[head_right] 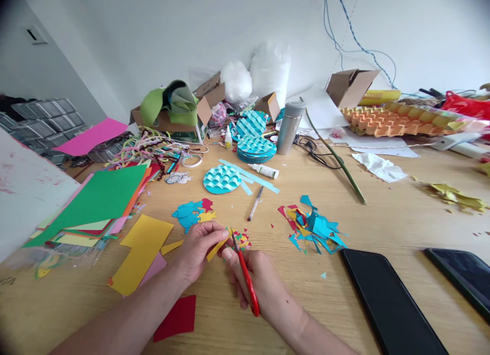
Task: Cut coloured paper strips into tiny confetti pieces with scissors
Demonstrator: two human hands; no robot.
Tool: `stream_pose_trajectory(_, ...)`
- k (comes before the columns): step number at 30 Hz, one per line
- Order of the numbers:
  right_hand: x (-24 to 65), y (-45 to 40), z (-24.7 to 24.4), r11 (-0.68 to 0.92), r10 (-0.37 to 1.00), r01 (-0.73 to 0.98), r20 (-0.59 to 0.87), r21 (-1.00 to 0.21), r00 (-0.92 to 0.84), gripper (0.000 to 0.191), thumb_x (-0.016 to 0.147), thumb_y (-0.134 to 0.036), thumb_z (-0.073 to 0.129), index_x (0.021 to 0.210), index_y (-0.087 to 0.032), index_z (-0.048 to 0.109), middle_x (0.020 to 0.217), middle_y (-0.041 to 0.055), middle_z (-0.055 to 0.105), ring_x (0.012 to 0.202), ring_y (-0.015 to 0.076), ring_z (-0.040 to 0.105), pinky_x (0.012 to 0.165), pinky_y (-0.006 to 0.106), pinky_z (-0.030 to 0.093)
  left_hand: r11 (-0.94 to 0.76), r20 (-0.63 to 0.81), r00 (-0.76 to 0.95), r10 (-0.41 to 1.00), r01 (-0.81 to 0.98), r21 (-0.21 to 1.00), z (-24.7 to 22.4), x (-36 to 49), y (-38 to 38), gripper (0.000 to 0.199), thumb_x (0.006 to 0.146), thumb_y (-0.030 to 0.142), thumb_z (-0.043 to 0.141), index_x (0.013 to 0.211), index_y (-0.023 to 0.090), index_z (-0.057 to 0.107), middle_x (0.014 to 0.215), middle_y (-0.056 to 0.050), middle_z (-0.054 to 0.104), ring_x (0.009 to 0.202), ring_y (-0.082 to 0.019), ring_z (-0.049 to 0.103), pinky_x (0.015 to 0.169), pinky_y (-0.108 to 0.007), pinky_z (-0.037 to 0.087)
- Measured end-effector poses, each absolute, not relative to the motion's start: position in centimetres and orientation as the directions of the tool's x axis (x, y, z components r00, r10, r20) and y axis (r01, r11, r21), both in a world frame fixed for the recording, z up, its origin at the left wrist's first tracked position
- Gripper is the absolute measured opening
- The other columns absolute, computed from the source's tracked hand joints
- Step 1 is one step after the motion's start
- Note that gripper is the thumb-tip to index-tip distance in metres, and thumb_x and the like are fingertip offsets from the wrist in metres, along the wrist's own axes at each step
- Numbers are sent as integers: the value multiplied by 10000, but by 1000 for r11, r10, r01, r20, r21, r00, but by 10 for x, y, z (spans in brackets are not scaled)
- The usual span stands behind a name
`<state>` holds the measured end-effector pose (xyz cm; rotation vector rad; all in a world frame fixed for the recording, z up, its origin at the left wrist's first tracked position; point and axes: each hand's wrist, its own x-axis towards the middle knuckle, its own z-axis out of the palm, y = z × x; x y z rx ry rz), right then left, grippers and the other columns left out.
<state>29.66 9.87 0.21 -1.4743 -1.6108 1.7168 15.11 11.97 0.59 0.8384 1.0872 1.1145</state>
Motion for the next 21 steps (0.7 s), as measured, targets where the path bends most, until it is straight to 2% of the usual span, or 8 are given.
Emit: stream_pose_trajectory(21, 294, 100, 7, -350, 805, 378, -482, -857, -346, 589, 783, -709, 448, 543, -172, 470, 354, -43, 450, 276, 58, 423, 281, 140, 256, 262, -259, 51, 964, -306, 915, 9, 153, 118, 124, 643, 254, 693, 600, 146, 649, 607, -32, 659, 569, -117, 547, 581, -245, 408)
